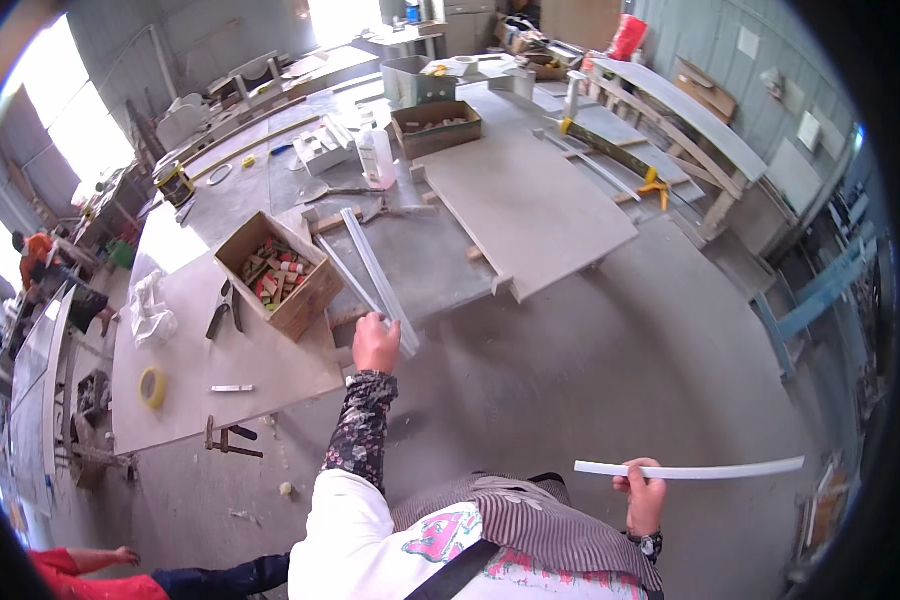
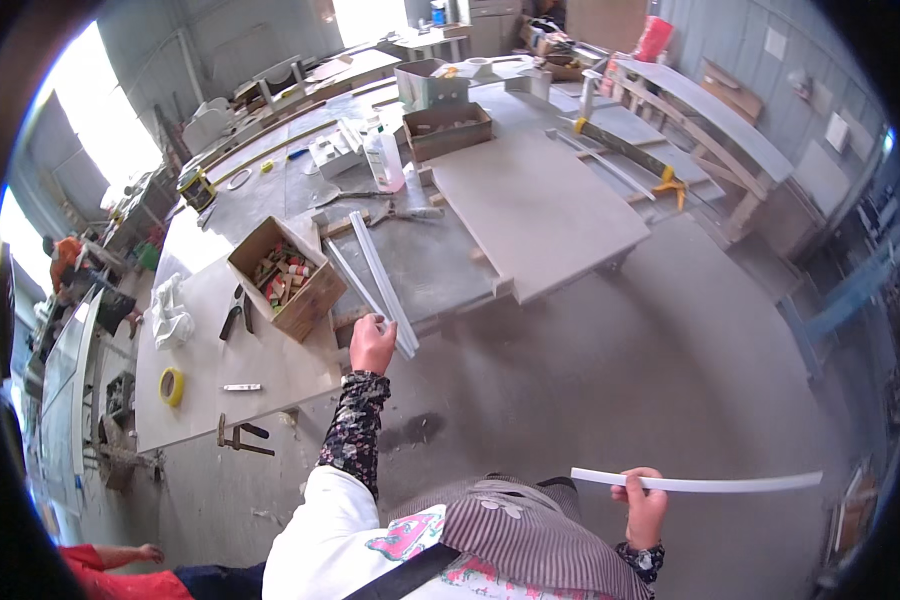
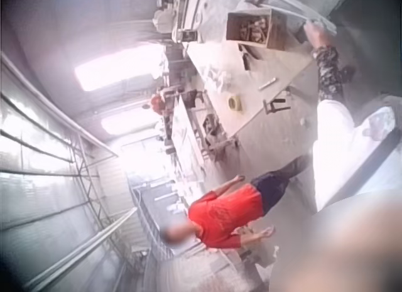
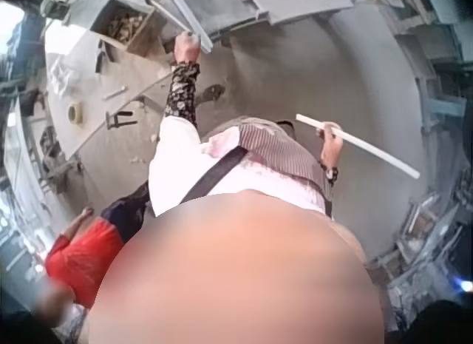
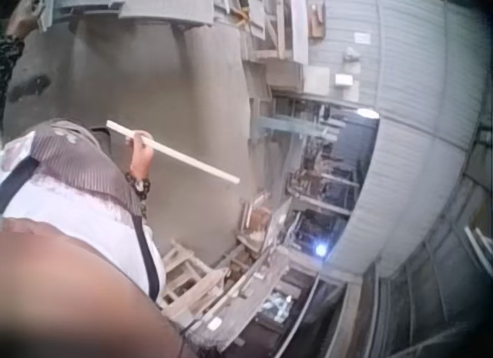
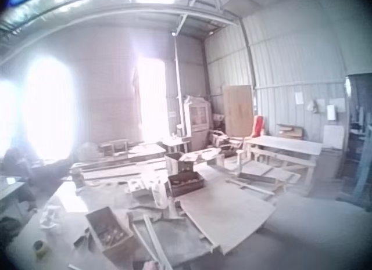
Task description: The person aligns white plastic strips on a large board, applies adhesive using a caulking gun, and presses the strips into place. They then walk to a workbench, pick up an angle grinder, and attach a grinding disc to the tool.
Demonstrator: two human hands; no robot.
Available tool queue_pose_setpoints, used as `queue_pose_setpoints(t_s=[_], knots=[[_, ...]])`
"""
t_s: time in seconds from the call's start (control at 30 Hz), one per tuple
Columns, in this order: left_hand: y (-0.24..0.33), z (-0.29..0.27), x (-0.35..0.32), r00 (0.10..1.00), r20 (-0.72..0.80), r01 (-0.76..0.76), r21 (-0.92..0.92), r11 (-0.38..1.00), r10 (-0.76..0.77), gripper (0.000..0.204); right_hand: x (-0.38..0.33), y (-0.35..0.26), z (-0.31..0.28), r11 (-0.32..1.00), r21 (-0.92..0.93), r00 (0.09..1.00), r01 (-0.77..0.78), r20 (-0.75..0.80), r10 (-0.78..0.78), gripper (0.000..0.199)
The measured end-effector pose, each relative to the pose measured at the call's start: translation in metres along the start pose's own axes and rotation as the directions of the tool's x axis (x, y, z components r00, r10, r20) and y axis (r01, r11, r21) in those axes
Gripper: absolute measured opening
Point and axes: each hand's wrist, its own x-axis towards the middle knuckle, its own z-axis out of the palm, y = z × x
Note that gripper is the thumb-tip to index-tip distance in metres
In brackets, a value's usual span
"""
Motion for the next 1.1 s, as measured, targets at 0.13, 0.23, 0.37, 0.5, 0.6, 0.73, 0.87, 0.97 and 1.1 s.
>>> queue_pose_setpoints(t_s=[0.13, 0.23, 0.37, 0.5, 0.6, 0.73, 0.87, 0.97, 1.1], knots=[[0.016, -0.005, -0.003, 0.938, -0.341, 0.146, 0.216, 0.965, -0.065, 0.052, 0.085, -0.015, 0.014, 0.996, 0.064, 0.991, 0.068, 0.113, -0.075, 0.015], [0.029, 0.022, -0.01, 0.891, -0.426, 0.278, 0.241, 0.93, -0.156, 0.054, 0.175, -0.039, 0.019, 0.996, 0.032, 0.954, 0.078, 0.289, -0.084, 0.017], [0.033, 0.043, -0.005, 0.817, -0.456, 0.399, 0.003, 0.917, -0.354, 0.058, 0.292, -0.092, 0.039, 0.989, -0.062, 0.819, 0.138, 0.569, -0.079, 0.018], [0.028, 0.045, 0.01, 0.761, -0.422, 0.549, 0.013, 0.836, -0.493, 0.049, 0.377, -0.138, 0.067, 0.978, -0.082, 0.659, 0.191, 0.749, -0.066, 0.018], [0.048, 0.04, 0.004, 0.779, -0.158, 0.56, -0.261, 0.787, -0.607, 0.032, 0.418, -0.153, 0.093, 0.977, -0.07, 0.598, 0.203, 0.798, -0.067, 0.015], [0.125, 0.033, -0.019, 0.776, 0.122, 0.473, -0.761, 0.444, -0.618, 0.024, 0.448, -0.165, 0.126, 0.982, -0.099, 0.507, 0.161, 0.862, 0.004, 0.013], [0.214, 0.062, -0.027, 0.844, 0.213, 0.355, -0.91, 0.214, -0.493, 0.018, 0.473, -0.171, 0.148, 0.967, -0.202, 0.527, 0.153, 0.845, 0.093, 0.013], [0.254, 0.091, -0.006, 0.855, 0.342, 0.391, -0.919, 0.05, -0.39, 0.017, 0.504, -0.179, 0.165, 0.935, -0.29, 0.474, 0.203, 0.865, 0.165, 0.016], [0.286, 0.128, 0.016, 0.832, 0.42, 0.459, -0.888, 0.023, -0.363, 0.026, 0.545, -0.174, 0.196, 0.925, -0.364, 0.409, 0.113, 0.865, 0.29, 0.019]])
